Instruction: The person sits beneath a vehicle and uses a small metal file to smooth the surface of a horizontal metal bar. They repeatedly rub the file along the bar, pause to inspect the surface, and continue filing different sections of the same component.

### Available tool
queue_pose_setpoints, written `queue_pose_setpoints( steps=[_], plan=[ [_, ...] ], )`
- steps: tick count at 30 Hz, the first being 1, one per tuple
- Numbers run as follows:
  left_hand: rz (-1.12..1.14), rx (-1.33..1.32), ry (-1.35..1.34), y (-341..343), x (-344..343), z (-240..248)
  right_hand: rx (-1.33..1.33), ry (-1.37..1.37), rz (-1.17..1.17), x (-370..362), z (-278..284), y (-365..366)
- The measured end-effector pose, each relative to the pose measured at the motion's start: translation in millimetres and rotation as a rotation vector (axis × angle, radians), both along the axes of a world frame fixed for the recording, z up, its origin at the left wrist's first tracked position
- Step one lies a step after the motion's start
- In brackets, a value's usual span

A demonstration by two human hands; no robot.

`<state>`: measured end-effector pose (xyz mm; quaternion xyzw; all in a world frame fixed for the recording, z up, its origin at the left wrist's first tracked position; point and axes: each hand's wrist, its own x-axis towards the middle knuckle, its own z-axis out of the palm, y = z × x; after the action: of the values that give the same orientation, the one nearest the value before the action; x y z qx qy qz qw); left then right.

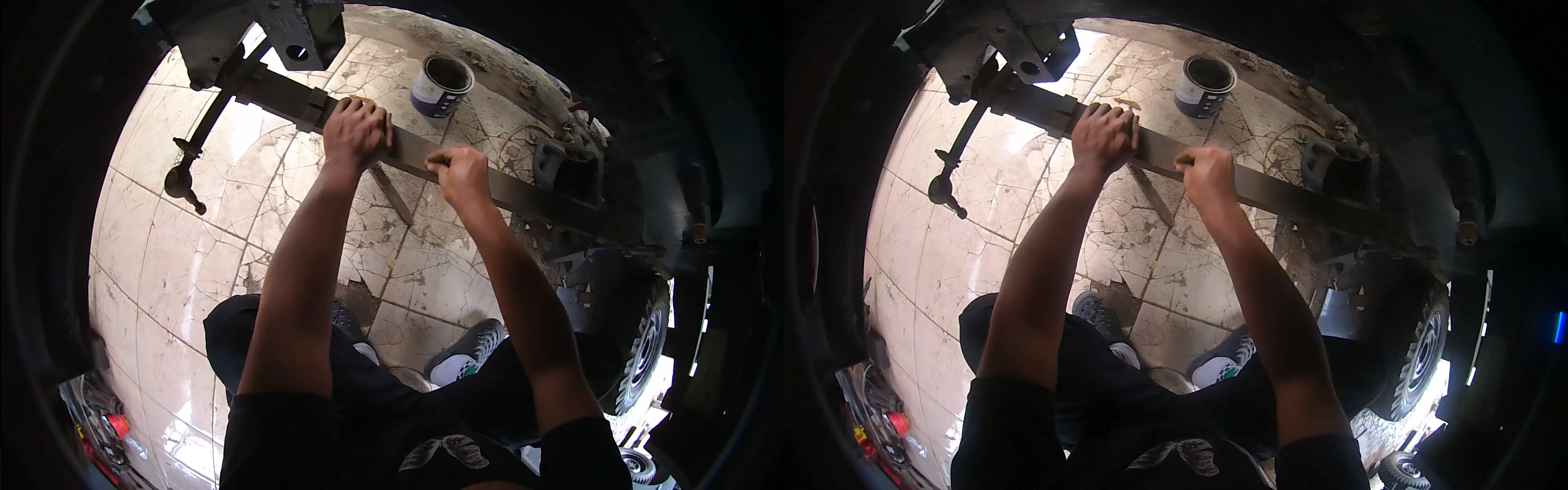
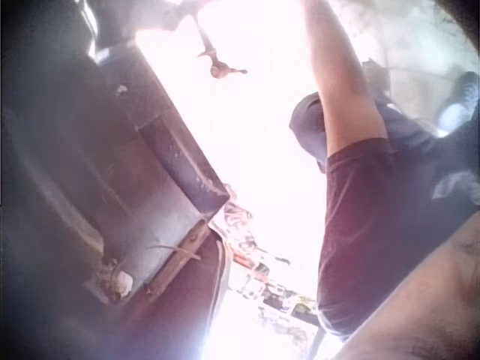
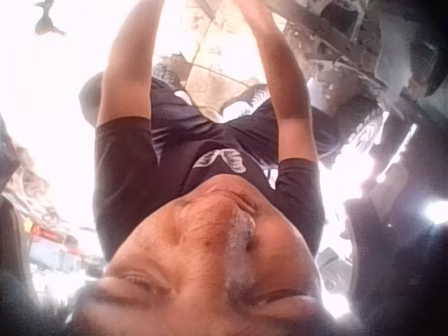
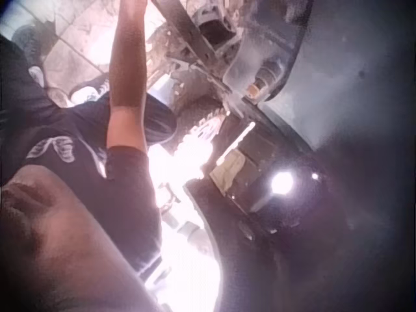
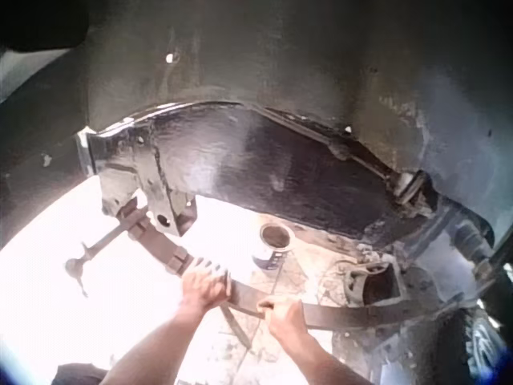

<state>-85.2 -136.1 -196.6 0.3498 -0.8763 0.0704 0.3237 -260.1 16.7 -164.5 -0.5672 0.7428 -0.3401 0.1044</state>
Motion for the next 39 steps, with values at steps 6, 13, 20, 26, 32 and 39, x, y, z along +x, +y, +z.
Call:
queue_pose_setpoints(
  steps=[6, 13, 20, 26, 32, 39],
  plan=[
    [-0.028, 0.01, 0.006, -6, 4, -17, 0.065, -0.111, -0.034, 0, 6, -18],
    [-0.056, -0.002, 0.037, -1, -1, -9, 0.007, 0.072, 0.044, -9, -1, -11],
    [0.029, 0.048, -0.044, 6, 3, 0, 0.038, 0.094, 0.055, 1, -7, 0],
    [0.013, 0.01, 0.065, 1, -4, -9, 0.031, 0.056, 0.005, -4, 2, -19],
    [0.045, 0.047, -0.017, 8, 0, 4, -0.01, 0.029, 0.028, 6, -4, -2],
    [0.042, 0.064, -0.005, 10, -8, 8, -0.02, 0.084, -0.044, -5, -2, -24]
  ],
)
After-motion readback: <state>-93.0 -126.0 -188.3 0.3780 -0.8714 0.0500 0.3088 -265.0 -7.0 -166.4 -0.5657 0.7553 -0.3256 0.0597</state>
